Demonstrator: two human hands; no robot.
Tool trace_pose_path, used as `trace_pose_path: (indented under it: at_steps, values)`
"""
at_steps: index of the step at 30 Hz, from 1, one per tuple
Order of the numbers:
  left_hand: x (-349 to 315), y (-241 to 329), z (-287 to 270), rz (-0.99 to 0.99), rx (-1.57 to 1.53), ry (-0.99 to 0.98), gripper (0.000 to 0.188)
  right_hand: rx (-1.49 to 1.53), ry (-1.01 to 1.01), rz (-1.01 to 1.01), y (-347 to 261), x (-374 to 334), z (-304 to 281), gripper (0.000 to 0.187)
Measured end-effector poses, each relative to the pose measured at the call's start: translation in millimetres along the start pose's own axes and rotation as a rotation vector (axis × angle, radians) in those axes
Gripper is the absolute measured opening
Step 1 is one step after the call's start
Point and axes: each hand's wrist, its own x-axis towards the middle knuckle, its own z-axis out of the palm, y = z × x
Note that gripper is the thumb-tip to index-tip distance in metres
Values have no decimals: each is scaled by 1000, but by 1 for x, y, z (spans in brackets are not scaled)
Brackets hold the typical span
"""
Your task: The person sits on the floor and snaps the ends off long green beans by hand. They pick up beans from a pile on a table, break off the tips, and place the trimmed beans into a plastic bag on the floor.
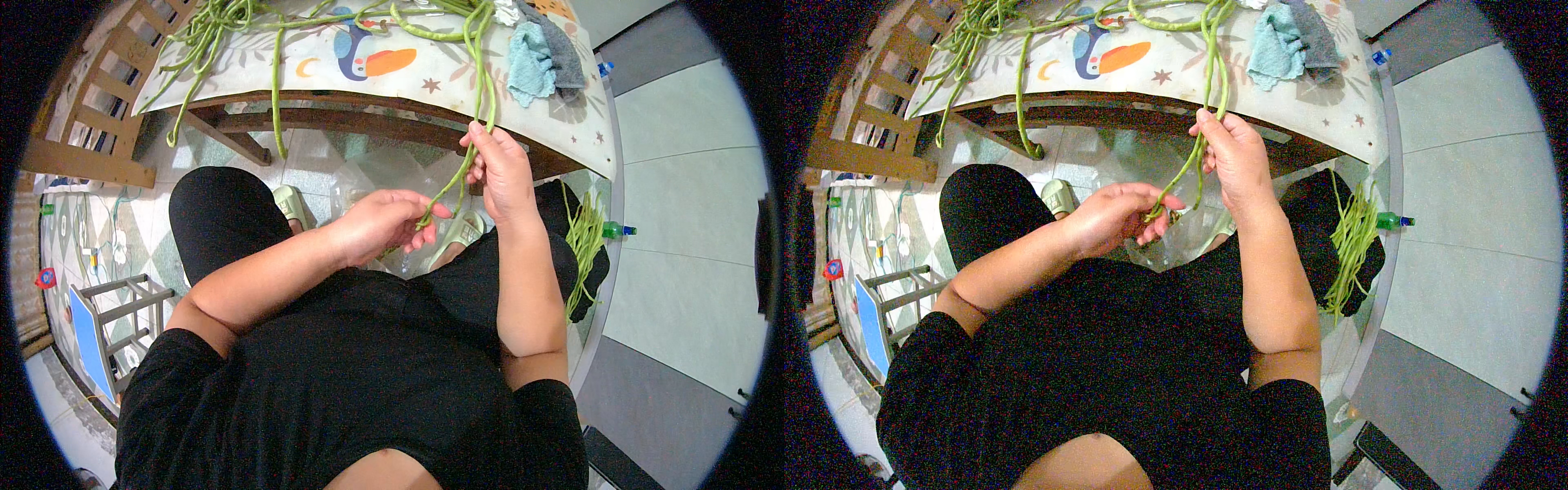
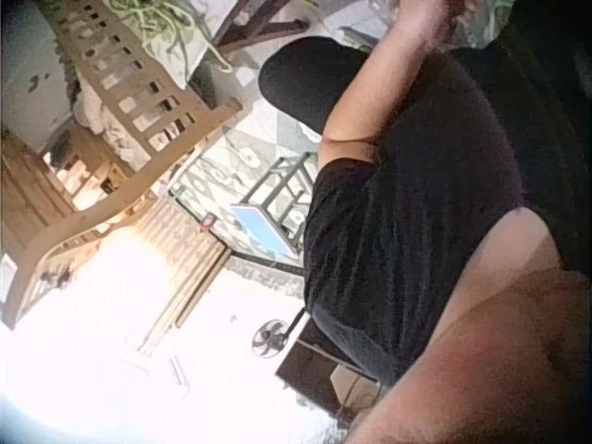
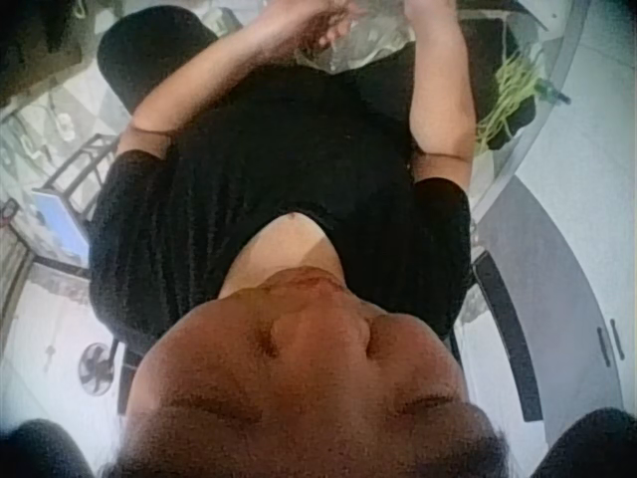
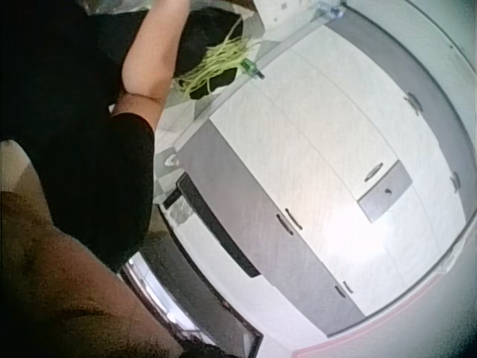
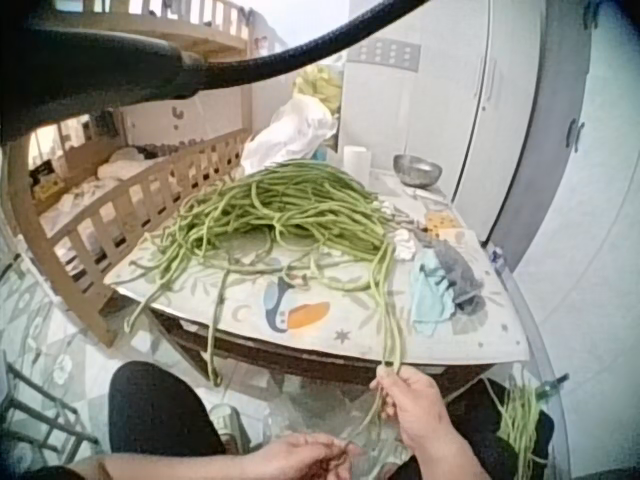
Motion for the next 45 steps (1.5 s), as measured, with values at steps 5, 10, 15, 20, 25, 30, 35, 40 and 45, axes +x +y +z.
trace_pose_path:
  at_steps: [5, 10, 15, 20, 25, 30, 35, 40, 45]
  values:
    - [2, 6, 2, 50, -40, -24, 29, 46, -34, -3, -2, -6, 4, 21]
    - [5, 9, 8, 67, -36, -41, 28, -9, -54, -10, 0, -5, 3, 19]
    - [9, 7, 5, 67, -53, -44, 20, -19, -69, -23, 2, -5, 2, 17]
    - [20, -7, -15, 88, 69, 51, 14, 12, -111, -33, -3, -10, 5, 14]
    - [33, -37, -51, -13, 282, 331, 19, 15, -83, -71, -4, -6, -1, 14]
    - [42, -76, -107, -173, 876, 265, 28, -17, -107, -65, -1, -5, -3, 14]
    - [36, -29, -67, -87, 1064, 193, 36, -145, -81, -108, -2, -7, -2, 13]
    - [24, 34, -22, 265, 348, 134, 38, -408, -150, -286, 4, -9, 2, 14]
    - [24, 77, -5, 291, -100, 6, 41, -976, -501, -276, 1, -19, 10, 26]
